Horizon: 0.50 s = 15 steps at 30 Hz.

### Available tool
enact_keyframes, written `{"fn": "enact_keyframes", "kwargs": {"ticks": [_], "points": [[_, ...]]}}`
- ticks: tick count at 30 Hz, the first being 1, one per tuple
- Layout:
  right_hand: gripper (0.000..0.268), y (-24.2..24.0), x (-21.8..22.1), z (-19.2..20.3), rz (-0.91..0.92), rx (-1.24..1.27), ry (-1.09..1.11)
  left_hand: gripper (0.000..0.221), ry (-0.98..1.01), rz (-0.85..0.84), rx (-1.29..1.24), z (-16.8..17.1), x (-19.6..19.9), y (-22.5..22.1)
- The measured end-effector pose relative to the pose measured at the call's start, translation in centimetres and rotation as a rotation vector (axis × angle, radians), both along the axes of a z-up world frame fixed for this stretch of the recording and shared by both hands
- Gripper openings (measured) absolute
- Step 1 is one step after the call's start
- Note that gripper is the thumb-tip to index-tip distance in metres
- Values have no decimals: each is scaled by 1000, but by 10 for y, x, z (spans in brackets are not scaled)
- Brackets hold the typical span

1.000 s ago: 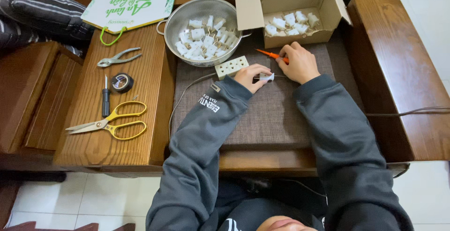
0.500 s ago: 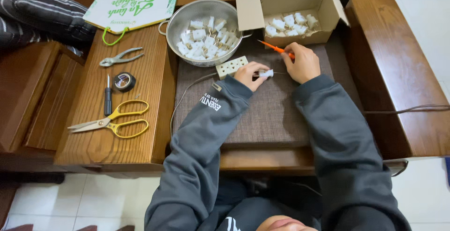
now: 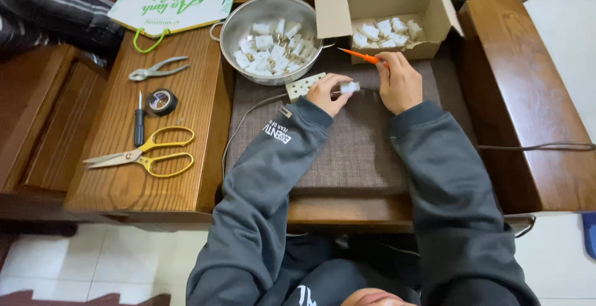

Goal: The person uses a screwdriver to secure wires into white electrical plug housings, handling multiple small components from a cardboard box and a metal bowl.

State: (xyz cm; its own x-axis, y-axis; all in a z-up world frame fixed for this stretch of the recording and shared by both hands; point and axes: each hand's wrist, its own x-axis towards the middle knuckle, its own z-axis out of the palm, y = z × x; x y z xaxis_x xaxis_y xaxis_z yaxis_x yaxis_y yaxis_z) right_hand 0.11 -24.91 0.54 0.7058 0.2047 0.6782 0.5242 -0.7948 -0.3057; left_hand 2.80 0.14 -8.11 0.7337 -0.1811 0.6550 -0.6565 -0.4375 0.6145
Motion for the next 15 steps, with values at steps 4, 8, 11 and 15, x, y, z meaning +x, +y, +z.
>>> {"fn": "enact_keyframes", "kwargs": {"ticks": [4,8,11,15], "points": [[18,1,1,1,21,-4,-15,35,-23,-47,-8,-7,8,-2],[16,1,2,-1,44,48,-1,38,-41,-84,36,-7,5,-5],[17,-2,6,-4,49,51,1,36,-57,-85,55,-5,5,-10],[17,-1,5,-5,46,71,19,34,-67,-48,126,-2,4,-16]]}}
